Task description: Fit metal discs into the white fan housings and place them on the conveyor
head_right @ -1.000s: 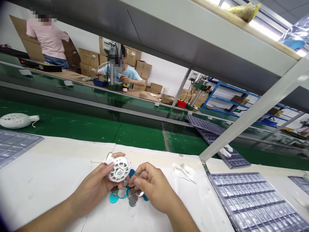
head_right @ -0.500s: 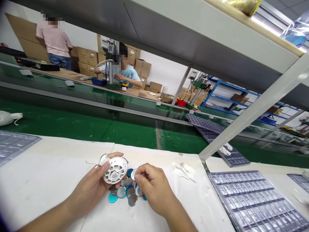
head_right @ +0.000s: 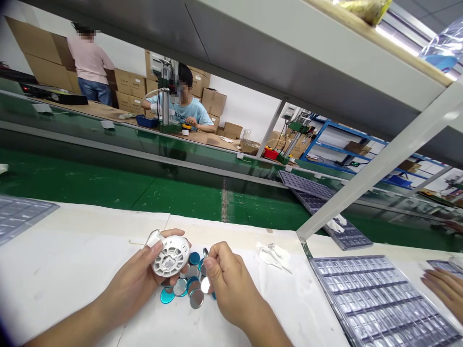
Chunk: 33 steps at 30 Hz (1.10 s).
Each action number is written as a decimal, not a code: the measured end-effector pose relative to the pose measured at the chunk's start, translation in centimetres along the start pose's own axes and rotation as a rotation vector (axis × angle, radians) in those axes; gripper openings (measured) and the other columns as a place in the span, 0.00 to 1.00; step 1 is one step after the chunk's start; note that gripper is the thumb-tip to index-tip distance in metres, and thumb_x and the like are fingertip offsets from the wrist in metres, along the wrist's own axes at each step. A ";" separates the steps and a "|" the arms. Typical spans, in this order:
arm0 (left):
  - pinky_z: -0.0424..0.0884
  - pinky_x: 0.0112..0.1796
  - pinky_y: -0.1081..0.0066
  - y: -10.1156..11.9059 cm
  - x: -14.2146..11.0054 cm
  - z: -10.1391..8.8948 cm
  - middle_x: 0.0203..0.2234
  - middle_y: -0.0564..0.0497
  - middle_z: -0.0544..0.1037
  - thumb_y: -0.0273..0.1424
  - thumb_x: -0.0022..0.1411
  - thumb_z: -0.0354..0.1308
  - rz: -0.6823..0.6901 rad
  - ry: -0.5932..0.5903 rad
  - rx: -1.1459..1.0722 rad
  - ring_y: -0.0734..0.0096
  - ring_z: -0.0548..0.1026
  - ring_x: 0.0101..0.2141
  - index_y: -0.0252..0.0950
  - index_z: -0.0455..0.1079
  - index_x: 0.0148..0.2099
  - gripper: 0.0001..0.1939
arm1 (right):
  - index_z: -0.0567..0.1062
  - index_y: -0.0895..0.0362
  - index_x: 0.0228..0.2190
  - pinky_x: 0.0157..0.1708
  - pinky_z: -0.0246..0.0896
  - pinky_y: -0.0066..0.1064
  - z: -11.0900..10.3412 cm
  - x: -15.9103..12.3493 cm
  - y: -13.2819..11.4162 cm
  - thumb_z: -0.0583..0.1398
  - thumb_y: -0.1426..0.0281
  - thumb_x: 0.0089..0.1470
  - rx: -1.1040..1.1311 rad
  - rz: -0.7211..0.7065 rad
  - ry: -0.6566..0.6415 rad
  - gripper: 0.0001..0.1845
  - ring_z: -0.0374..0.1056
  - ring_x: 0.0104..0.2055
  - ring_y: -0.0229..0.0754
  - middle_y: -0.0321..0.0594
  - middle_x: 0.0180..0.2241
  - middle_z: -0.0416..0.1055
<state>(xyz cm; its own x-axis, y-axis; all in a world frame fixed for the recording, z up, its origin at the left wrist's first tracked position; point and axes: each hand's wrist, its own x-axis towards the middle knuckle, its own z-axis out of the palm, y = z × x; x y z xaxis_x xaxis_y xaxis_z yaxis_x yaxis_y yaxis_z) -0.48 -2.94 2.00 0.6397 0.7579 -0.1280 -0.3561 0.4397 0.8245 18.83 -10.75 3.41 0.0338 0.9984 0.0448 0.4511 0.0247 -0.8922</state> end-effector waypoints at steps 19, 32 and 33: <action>0.69 0.25 0.69 0.7 0.5 0.2 0.23 0.49 0.77 0.42 0.65 0.53 0.091 0.288 -0.080 0.66 0.72 0.22 0.38 0.65 0.52 0.18 | 0.76 0.51 0.48 0.49 0.61 0.36 -0.5 4.8 1.9 0.52 0.77 0.55 -0.413 0.039 0.038 0.22 0.70 0.47 0.46 0.42 0.45 0.74; 0.59 0.16 0.78 0.6 0.6 -0.4 0.16 0.55 0.72 0.49 0.64 0.51 0.180 0.308 -0.076 0.73 0.67 0.17 0.37 0.67 0.49 0.22 | 0.70 0.56 0.24 0.25 0.51 0.26 0.7 9.1 -0.2 0.63 0.70 0.49 -0.576 0.045 -0.227 0.06 0.64 0.27 0.39 0.35 0.26 0.71; 0.61 0.18 0.77 0.6 0.4 -0.3 0.17 0.54 0.72 0.48 0.64 0.52 0.184 0.286 -0.073 0.73 0.67 0.18 0.37 0.66 0.49 0.22 | 0.69 0.55 0.26 0.25 0.52 0.26 0.6 8.4 -0.5 0.60 0.68 0.52 -0.558 0.039 -0.194 0.06 0.64 0.27 0.38 0.34 0.26 0.71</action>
<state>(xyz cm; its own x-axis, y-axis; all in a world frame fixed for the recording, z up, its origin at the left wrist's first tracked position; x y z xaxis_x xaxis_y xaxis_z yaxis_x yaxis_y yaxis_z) -0.64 -2.19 2.23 0.3472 0.9276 -0.1381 -0.5020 0.3082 0.8081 18.38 -2.31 3.93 -0.0806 0.9903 -0.1132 0.8553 0.0104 -0.5180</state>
